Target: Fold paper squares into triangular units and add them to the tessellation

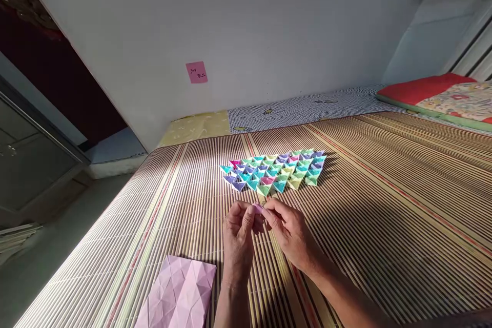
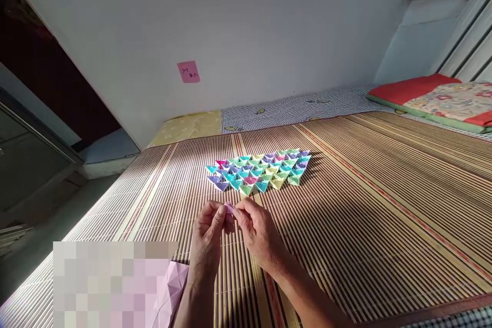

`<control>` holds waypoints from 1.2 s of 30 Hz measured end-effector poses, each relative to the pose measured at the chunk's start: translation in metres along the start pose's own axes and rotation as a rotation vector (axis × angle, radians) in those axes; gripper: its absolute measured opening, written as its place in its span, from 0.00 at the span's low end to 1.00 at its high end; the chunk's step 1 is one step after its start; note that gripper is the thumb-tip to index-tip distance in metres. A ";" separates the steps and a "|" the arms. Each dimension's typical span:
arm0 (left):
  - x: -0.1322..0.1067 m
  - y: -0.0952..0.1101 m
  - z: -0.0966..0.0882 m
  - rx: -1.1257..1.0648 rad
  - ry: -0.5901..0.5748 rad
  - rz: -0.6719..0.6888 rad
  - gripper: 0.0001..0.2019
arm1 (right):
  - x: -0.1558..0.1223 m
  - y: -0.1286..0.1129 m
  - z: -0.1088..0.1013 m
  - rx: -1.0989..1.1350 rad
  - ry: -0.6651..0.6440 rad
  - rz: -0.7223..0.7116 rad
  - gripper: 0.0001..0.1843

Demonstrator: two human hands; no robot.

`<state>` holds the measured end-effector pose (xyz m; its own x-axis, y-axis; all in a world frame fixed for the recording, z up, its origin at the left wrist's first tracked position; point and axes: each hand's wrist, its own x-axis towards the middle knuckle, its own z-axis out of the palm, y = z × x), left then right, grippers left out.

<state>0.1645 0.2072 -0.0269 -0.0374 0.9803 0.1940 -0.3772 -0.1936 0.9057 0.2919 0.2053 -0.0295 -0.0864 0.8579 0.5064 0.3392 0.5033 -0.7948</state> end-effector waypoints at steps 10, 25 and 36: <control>-0.016 0.008 0.002 -0.329 0.030 -0.274 0.14 | -0.007 -0.001 -0.003 -0.233 0.101 -0.260 0.09; -0.015 0.007 -0.002 -0.210 0.045 -0.291 0.16 | -0.010 0.000 -0.013 -0.299 0.051 -0.275 0.09; -0.018 0.003 0.004 0.075 -0.019 -0.177 0.12 | -0.012 -0.008 -0.016 -0.313 0.073 -0.239 0.06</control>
<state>0.1674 0.1891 -0.0266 0.0408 0.9985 0.0357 -0.3063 -0.0215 0.9517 0.3050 0.1893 -0.0237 -0.1347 0.7053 0.6960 0.5879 0.6223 -0.5168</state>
